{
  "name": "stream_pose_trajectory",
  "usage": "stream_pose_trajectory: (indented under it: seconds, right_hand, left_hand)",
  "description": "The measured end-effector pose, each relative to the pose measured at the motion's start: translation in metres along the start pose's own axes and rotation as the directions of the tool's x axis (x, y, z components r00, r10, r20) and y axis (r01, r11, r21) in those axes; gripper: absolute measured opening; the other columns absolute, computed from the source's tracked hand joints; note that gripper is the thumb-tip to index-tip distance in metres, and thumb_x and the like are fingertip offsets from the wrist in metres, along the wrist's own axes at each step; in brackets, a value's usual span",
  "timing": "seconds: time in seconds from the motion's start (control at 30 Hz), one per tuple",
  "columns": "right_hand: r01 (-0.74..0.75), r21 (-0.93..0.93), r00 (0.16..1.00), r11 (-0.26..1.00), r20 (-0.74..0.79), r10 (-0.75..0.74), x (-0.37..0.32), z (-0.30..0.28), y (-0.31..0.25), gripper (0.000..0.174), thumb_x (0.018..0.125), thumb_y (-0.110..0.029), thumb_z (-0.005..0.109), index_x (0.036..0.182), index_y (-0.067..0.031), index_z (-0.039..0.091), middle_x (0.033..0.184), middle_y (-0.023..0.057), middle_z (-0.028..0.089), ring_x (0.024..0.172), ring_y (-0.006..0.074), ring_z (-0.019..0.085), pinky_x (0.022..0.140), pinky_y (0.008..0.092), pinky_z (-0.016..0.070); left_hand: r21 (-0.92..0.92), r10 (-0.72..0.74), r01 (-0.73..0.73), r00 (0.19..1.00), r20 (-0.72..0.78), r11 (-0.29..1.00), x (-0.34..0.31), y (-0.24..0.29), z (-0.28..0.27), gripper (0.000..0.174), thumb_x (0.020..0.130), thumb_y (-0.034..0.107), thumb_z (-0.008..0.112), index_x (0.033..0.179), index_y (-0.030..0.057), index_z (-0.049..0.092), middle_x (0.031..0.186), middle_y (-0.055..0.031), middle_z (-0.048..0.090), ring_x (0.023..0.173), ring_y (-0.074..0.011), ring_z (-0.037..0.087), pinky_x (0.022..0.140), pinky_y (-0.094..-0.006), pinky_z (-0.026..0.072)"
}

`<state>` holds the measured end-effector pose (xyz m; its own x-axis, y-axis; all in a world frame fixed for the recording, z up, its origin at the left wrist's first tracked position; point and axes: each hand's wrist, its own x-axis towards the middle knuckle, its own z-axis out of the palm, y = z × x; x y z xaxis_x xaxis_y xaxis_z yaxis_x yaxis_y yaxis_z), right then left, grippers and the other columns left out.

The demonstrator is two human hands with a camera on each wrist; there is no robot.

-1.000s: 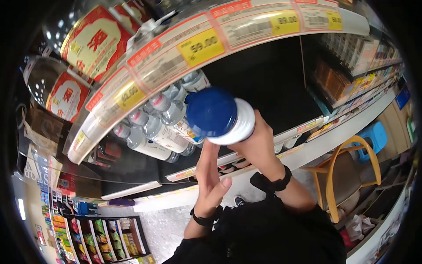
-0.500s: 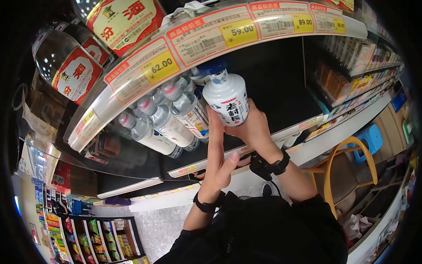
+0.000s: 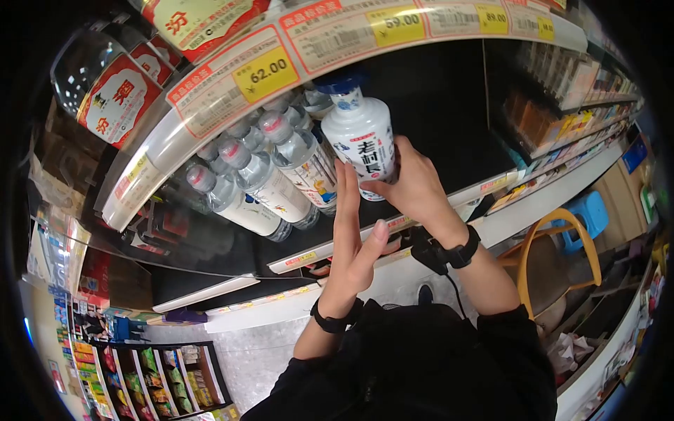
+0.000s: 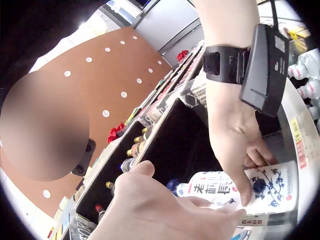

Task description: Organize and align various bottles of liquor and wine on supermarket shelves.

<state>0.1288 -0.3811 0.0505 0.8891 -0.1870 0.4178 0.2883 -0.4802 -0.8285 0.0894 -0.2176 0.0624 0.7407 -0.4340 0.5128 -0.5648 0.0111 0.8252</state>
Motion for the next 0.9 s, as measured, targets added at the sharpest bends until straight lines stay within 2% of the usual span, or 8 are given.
stream_pose_trajectory:
  seconds: [0.13, 0.17, 0.3, 0.43, 0.67, 0.73, 0.77, 0.9]
  right_hand:
    - [-0.064, -0.211, 0.995, 0.975, 0.065, 0.079, 0.013, 0.003, -0.012, 0.061, 0.073, -0.022, 0.089, 0.113, 0.0055, 0.051, 0.102, 0.0291, 0.069, 0.099, 0.0448, 0.069, 0.079, 0.0472, 0.0571]
    - [-0.058, -0.230, 0.994, 0.972, 0.077, 0.078, 0.017, 0.003, -0.016, 0.060, 0.074, -0.022, 0.088, 0.112, 0.0060, 0.051, 0.102, 0.0296, 0.069, 0.099, 0.0453, 0.068, 0.079, 0.0476, 0.0571]
    - [-0.067, -0.253, 0.991, 0.965, 0.095, 0.094, 0.029, 0.009, -0.020, 0.057, 0.076, -0.019, 0.086, 0.111, 0.0067, 0.050, 0.099, 0.0308, 0.068, 0.098, 0.0468, 0.068, 0.079, 0.0480, 0.0571]
    - [-0.018, -0.235, 0.996, 0.972, 0.082, 0.038, 0.039, 0.014, -0.011, 0.053, 0.076, -0.016, 0.084, 0.108, 0.0075, 0.049, 0.095, 0.0321, 0.068, 0.095, 0.0478, 0.068, 0.077, 0.0486, 0.0574]
    - [0.109, -0.243, 0.985, 0.964, 0.155, -0.072, 0.071, 0.019, 0.012, 0.045, 0.077, -0.012, 0.078, 0.102, 0.0097, 0.047, 0.086, 0.0323, 0.067, 0.087, 0.0480, 0.069, 0.072, 0.0497, 0.0577]
    - [0.174, -0.294, 0.978, 0.940, 0.162, -0.130, 0.075, 0.020, 0.013, 0.043, 0.078, -0.011, 0.077, 0.101, 0.0096, 0.047, 0.086, 0.0332, 0.067, 0.087, 0.0486, 0.068, 0.073, 0.0506, 0.0577]
    - [0.177, -0.293, 0.978, 0.940, 0.162, -0.134, 0.079, 0.021, 0.015, 0.043, 0.078, -0.011, 0.077, 0.101, 0.0096, 0.047, 0.086, 0.0332, 0.067, 0.087, 0.0486, 0.068, 0.073, 0.0506, 0.0577]
    - [0.149, -0.268, 0.978, 0.952, 0.181, -0.102, 0.090, 0.026, 0.019, 0.046, 0.078, -0.013, 0.076, 0.103, 0.0098, 0.046, 0.088, 0.0358, 0.066, 0.091, 0.0504, 0.067, 0.076, 0.0509, 0.0579]
  left_hand:
    - [0.015, -0.093, 0.094, 0.995, -0.024, 0.995, 0.003, 0.000, 0.006, 0.082, 0.104, 0.037, 0.051, 0.159, -0.0053, 0.008, 0.167, -0.0286, -0.002, 0.156, -0.0343, -0.004, 0.124, -0.0441, 0.0026]
    - [0.094, -0.079, 0.082, 0.996, -0.030, 0.992, 0.006, -0.006, 0.004, 0.087, 0.102, 0.039, 0.057, 0.159, -0.0049, 0.007, 0.162, -0.0381, 0.001, 0.154, -0.0458, 0.008, 0.122, -0.0484, 0.0184]
    - [-0.059, -0.189, 0.186, 0.979, -0.069, 0.981, 0.022, -0.014, 0.002, 0.089, 0.103, 0.048, 0.052, 0.158, -0.0069, 0.009, 0.163, -0.0363, 0.002, 0.155, -0.0422, 0.002, 0.123, -0.0474, 0.0085]
    - [-0.018, -0.186, 0.185, 0.981, -0.063, 0.983, 0.037, -0.017, -0.001, 0.090, 0.102, 0.048, 0.053, 0.159, -0.0065, 0.010, 0.164, -0.0344, 0.002, 0.156, -0.0388, -0.001, 0.124, -0.0470, 0.0059]
    - [0.074, -0.130, 0.141, 0.982, -0.139, 0.987, 0.056, -0.011, 0.006, 0.090, 0.102, 0.050, 0.052, 0.156, -0.0120, 0.015, 0.164, -0.0347, 0.006, 0.155, -0.0389, 0.003, 0.124, -0.0458, 0.0066]
    - [0.048, -0.228, 0.238, 0.962, -0.149, 0.970, 0.061, 0.013, 0.007, 0.090, 0.102, 0.051, 0.051, 0.154, -0.0145, 0.018, 0.163, -0.0353, 0.008, 0.155, -0.0392, 0.006, 0.124, -0.0440, 0.0076]
    - [-0.067, -0.282, 0.275, 0.952, -0.123, 0.959, 0.068, 0.009, 0.003, 0.089, 0.103, 0.053, 0.048, 0.155, -0.0129, 0.019, 0.163, -0.0359, 0.009, 0.155, -0.0394, 0.005, 0.124, -0.0425, 0.0088]
    - [0.021, -0.249, 0.256, 0.953, -0.175, 0.966, 0.078, -0.040, 0.009, 0.088, 0.103, 0.055, 0.046, 0.155, -0.0110, 0.019, 0.163, -0.0355, 0.011, 0.155, -0.0393, 0.007, 0.124, -0.0418, 0.0115]
